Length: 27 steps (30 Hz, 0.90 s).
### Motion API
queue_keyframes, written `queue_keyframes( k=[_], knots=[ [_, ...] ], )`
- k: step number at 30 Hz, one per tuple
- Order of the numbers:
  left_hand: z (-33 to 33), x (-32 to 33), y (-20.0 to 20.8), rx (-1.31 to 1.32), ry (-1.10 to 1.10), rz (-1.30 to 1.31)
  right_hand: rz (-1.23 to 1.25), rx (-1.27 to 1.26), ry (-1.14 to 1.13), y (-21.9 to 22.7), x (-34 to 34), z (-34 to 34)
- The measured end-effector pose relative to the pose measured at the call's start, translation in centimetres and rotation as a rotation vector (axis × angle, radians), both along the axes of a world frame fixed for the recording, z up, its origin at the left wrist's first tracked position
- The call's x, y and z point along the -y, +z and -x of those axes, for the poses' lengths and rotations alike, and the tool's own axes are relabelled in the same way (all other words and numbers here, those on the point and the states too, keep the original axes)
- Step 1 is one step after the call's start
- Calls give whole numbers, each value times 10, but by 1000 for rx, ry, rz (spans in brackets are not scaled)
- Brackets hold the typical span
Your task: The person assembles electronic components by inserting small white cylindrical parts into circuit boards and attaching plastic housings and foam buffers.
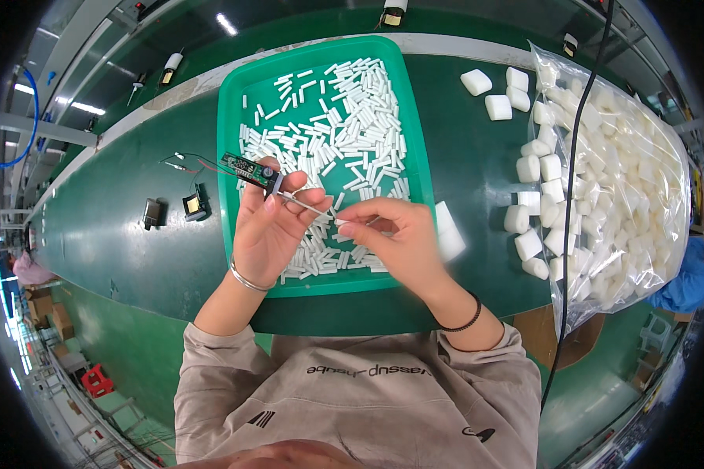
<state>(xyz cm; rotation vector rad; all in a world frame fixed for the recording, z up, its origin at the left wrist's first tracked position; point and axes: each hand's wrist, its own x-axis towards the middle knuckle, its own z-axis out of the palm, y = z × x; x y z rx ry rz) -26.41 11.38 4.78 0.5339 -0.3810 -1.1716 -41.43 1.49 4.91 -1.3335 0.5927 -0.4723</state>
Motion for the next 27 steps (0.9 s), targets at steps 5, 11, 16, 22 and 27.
queue_keyframes(
  k=[5, 11, 16, 22, 27],
  knots=[
    [3, -3, 1, -52, -62, 8, 13, -13, 15, 0, -2, 0],
    [6, -3, 6, 321, 4, -118, 198, 78, -143, -1, -5, -1],
    [6, -6, 11, 868, 28, -258, 739, 95, -119, 1, 3, 4],
    [6, -6, 12, 700, -18, -357, 1194, 152, -122, 2, 5, 4],
    [7, -7, 13, 623, -59, -335, 1676, 145, -86, 2, 11, 7]
  ],
)
